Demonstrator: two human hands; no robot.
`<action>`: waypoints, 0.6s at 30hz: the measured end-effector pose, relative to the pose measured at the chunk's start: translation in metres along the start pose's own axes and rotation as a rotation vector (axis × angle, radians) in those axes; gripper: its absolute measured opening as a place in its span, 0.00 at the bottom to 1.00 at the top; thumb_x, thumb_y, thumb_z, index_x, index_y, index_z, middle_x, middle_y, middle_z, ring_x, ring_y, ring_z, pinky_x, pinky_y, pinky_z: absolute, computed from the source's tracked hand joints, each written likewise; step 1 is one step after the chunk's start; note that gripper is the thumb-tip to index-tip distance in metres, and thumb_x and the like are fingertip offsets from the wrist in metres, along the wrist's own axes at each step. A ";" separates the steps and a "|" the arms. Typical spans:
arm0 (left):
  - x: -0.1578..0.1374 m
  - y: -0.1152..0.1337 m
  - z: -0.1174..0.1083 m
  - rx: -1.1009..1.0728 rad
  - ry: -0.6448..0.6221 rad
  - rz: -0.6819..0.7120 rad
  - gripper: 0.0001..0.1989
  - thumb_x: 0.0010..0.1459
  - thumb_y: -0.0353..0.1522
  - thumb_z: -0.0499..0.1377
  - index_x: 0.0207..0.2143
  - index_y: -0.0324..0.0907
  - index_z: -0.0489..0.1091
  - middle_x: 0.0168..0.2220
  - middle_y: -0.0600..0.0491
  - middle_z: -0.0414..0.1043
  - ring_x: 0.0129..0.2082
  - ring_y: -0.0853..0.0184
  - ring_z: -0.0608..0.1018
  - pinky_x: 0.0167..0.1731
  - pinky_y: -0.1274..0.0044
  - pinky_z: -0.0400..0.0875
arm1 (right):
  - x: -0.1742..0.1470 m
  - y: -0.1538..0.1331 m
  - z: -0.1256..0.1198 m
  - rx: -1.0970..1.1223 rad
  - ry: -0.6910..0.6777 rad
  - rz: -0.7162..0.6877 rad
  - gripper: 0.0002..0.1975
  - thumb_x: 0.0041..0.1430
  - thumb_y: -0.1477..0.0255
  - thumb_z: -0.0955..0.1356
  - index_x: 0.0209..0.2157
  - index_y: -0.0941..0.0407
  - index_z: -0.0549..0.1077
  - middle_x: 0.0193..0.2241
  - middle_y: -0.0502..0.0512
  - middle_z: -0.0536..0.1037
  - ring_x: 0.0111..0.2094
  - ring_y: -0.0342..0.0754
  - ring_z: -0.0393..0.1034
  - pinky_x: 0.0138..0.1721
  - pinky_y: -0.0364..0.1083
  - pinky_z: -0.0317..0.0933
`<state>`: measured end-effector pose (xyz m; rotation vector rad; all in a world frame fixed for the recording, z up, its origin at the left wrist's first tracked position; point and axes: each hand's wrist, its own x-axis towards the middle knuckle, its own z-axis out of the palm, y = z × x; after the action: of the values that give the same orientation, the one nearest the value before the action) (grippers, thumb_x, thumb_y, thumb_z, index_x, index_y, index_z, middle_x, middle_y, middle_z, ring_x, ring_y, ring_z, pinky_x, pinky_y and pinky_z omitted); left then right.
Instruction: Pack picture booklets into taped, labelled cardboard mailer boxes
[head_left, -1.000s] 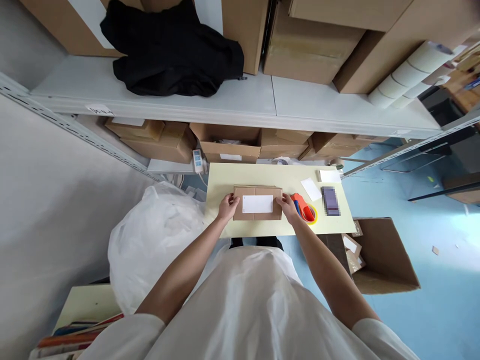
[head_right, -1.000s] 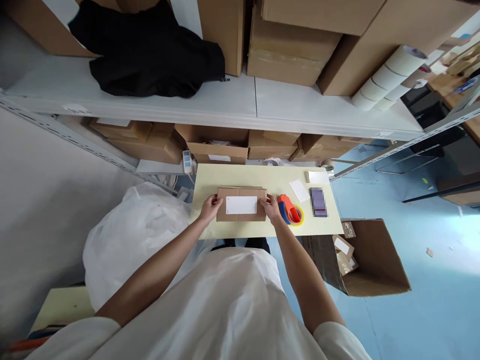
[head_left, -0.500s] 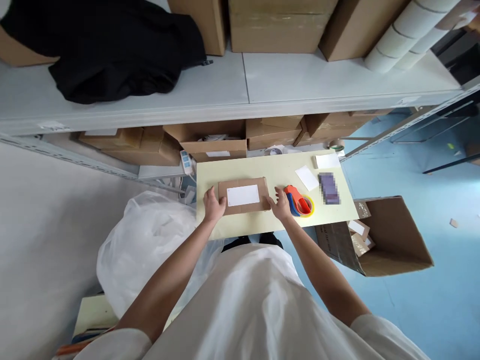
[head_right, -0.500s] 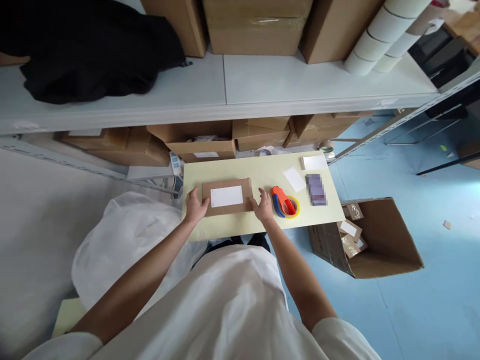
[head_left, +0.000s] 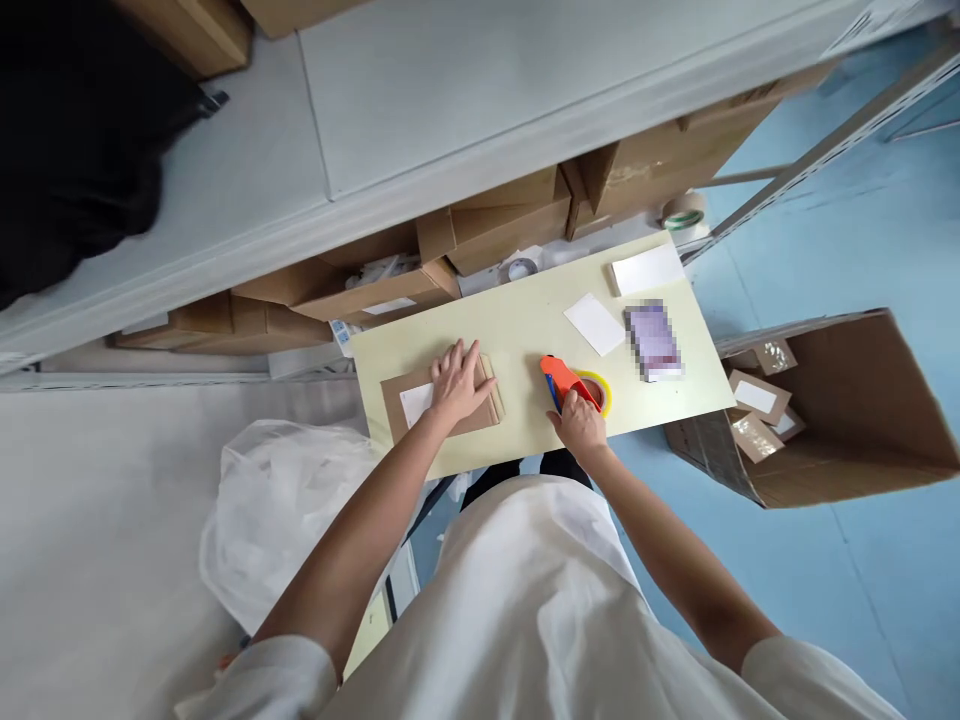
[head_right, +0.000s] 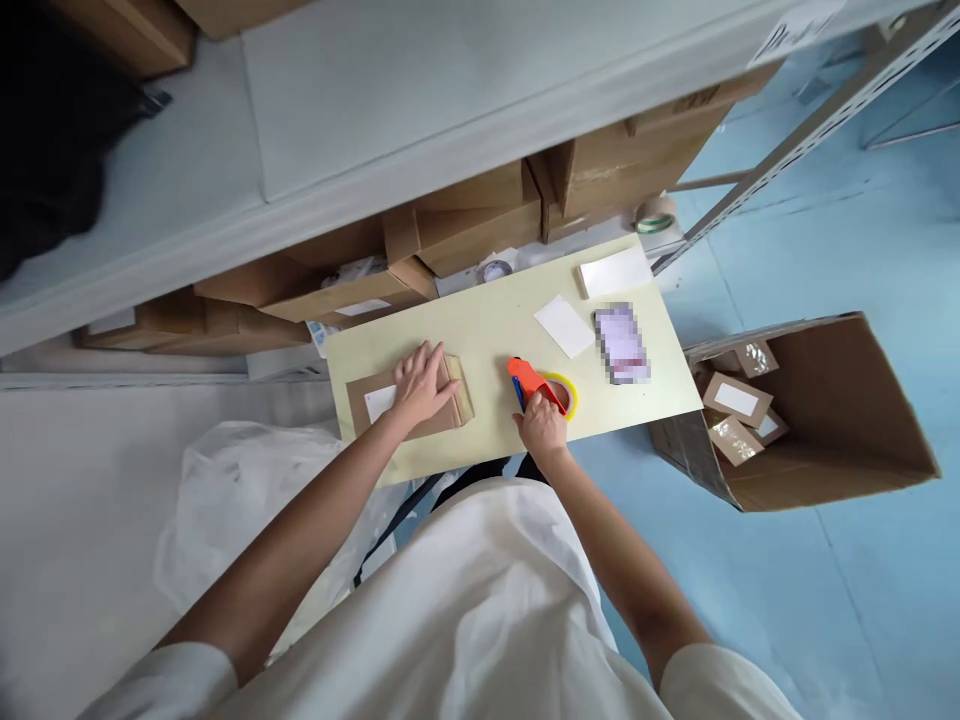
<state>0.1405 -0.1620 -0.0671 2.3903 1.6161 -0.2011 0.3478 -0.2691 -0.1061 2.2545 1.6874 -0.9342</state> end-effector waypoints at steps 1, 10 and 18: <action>-0.001 -0.002 0.004 -0.006 -0.002 -0.013 0.35 0.59 0.46 0.50 0.64 0.39 0.49 0.65 0.39 0.52 0.62 0.50 0.58 0.58 0.58 0.49 | 0.004 0.001 0.001 -0.005 -0.029 0.001 0.19 0.62 0.64 0.62 0.48 0.64 0.62 0.38 0.69 0.75 0.41 0.60 0.72 0.39 0.51 0.63; 0.009 0.014 -0.013 -0.314 0.101 -0.108 0.35 0.58 0.42 0.53 0.63 0.36 0.49 0.64 0.37 0.52 0.64 0.54 0.56 0.60 0.60 0.50 | 0.008 0.060 -0.030 0.450 0.108 -0.267 0.07 0.55 0.67 0.59 0.34 0.55 0.63 0.21 0.51 0.67 0.23 0.49 0.63 0.28 0.47 0.57; 0.048 0.059 -0.045 -1.021 -0.451 -0.051 0.28 0.55 0.44 0.58 0.54 0.37 0.66 0.46 0.40 0.74 0.44 0.61 0.77 0.44 0.69 0.70 | 0.014 0.072 -0.036 0.910 0.031 -0.478 0.04 0.47 0.67 0.59 0.25 0.53 0.58 0.18 0.44 0.55 0.20 0.42 0.49 0.23 0.44 0.47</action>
<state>0.2124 -0.1270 -0.0281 1.3963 1.1424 0.0729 0.4289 -0.2647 -0.1017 2.3189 2.1534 -2.1422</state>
